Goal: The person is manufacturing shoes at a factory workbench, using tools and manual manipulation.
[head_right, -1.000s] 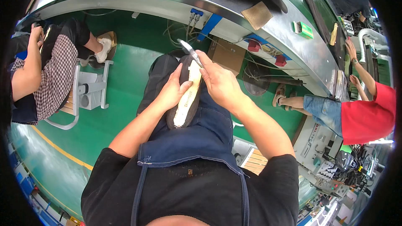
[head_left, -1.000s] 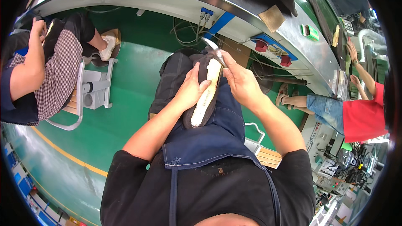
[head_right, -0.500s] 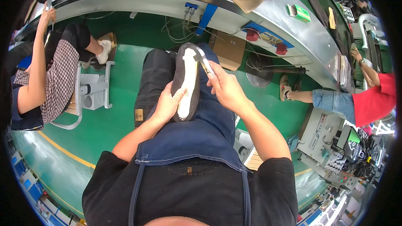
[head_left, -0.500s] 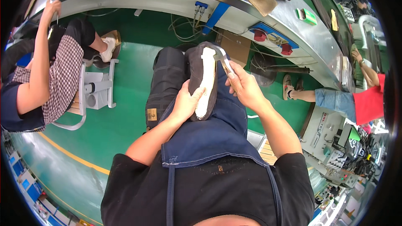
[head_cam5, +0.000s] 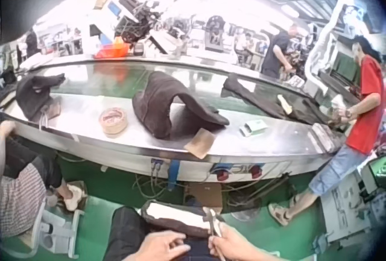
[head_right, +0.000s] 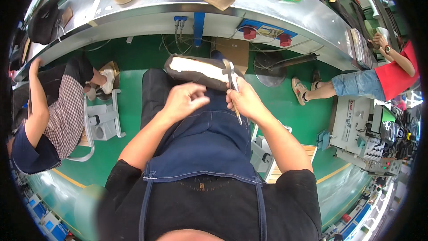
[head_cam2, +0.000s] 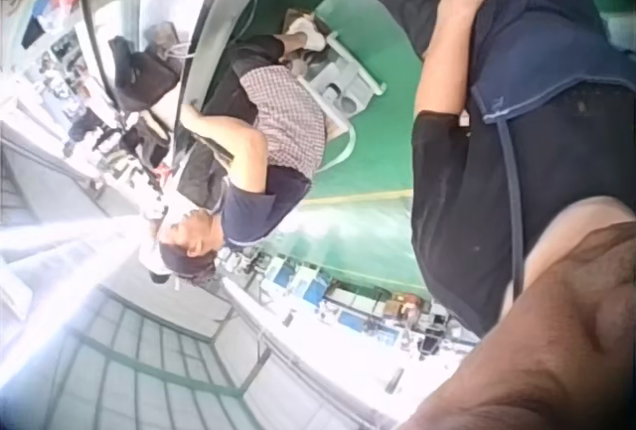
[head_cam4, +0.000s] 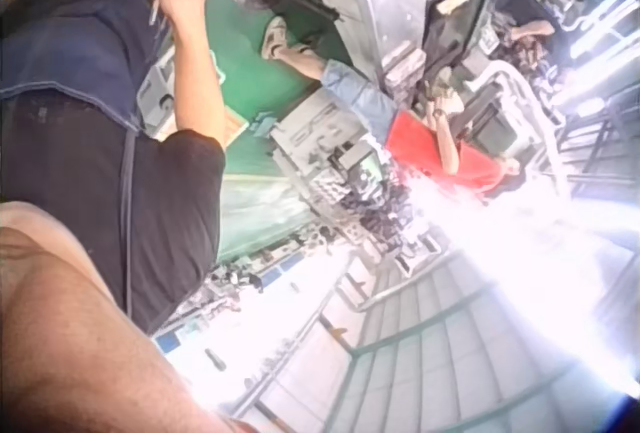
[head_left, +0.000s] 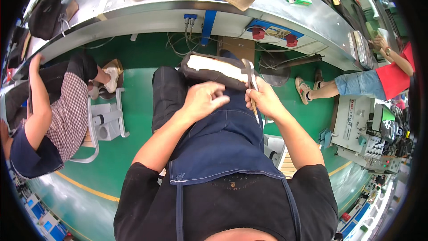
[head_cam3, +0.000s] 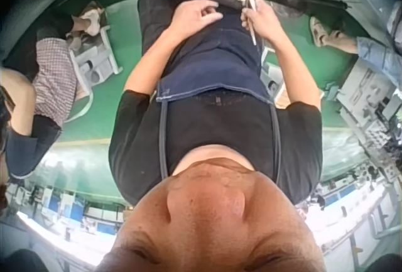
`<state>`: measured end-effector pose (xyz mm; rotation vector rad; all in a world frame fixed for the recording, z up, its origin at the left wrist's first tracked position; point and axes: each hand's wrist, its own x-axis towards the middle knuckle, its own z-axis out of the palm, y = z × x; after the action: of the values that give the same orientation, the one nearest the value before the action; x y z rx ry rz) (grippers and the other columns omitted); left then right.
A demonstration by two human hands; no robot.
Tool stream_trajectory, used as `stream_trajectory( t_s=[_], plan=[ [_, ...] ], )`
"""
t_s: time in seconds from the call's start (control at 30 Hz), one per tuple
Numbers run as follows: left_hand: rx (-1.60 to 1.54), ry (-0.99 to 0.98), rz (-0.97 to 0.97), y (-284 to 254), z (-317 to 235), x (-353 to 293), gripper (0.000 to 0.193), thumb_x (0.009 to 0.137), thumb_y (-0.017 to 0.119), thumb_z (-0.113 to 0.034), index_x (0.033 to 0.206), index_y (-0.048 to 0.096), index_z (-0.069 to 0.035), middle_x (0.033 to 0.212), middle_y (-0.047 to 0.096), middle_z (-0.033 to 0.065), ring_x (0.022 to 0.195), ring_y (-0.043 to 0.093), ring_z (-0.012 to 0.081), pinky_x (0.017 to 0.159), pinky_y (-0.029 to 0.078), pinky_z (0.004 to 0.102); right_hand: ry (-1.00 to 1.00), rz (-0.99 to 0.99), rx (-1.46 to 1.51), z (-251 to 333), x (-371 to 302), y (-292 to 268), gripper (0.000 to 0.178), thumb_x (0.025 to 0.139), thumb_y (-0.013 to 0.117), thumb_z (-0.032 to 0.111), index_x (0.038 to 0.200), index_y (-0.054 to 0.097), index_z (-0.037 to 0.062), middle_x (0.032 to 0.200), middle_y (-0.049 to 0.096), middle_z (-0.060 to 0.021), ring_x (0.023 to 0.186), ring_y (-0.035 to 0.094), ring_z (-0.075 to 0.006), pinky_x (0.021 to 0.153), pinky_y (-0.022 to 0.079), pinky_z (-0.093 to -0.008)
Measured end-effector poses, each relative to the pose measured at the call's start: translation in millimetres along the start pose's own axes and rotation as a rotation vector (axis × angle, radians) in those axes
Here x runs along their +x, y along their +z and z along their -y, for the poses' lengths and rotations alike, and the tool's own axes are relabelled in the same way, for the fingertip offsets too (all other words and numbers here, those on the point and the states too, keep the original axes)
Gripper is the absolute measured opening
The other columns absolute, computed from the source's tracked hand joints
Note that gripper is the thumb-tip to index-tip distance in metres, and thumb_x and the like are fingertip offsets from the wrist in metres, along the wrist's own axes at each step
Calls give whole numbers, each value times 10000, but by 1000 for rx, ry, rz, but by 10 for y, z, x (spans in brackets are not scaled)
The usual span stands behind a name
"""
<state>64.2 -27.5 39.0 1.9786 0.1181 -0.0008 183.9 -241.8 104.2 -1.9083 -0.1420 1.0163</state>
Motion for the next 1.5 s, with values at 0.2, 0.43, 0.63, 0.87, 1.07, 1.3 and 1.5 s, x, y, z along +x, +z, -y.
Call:
stream_trajectory(
  t_s=[0.2,0.43,0.63,0.87,1.07,1.3,1.5],
  plan=[
    [647,237,-276,-384,-35,1014,493,885,787,-244,1316,661,-39,1228,699,166,1193,632,359,1031,489,480,53,52,-18,108,101,-147,432,946,499,-2,1378,489,-20,964,639,-91,785,657,-165,682,569,-332],
    [646,10,-197,-286,251,1196,334,1068,527,-350,1094,753,-106,1043,760,127,954,727,374,811,571,502,67,291,147,338,400,-86,569,928,521,-62,1492,455,-30,1254,662,-183,1102,710,-253,932,604,-372],
    [568,35,-179,-338,147,1160,319,1067,515,-317,1153,736,-103,1075,750,171,995,723,395,861,569,521,213,386,245,642,967,-66,391,956,592,-48,1344,545,-69,1126,708,-205,993,763,-321,816,675,-465],
    [690,38,-23,-265,6,884,1114,628,975,-281,1543,402,-5,1427,587,212,1302,588,384,1083,480,475,-247,92,-460,435,653,210,209,1045,547,109,1022,498,-93,818,665,-177,664,700,-264,558,572,-402],
    [712,202,-135,-111,127,794,956,716,915,-179,1518,431,8,1475,554,197,1338,542,389,1137,422,492,60,219,-262,494,690,30,223,1072,551,129,1156,539,-78,892,708,-170,698,742,-261,572,611,-398],
    [833,274,-277,21,266,711,887,771,879,-208,1527,464,-1,1552,495,182,1392,492,392,1179,392,528,-321,61,-713,829,533,-293,402,1026,598,143,1369,536,-58,1083,701,-278,979,711,-442,874,558,-485],
    [744,360,-355,69,340,678,854,714,894,-139,1469,520,2,1448,546,179,1331,533,384,1156,413,528,-333,-98,-701,535,603,11,487,1067,528,136,1537,424,64,1038,692,-327,984,660,-536,874,514,-564]
  ],
)
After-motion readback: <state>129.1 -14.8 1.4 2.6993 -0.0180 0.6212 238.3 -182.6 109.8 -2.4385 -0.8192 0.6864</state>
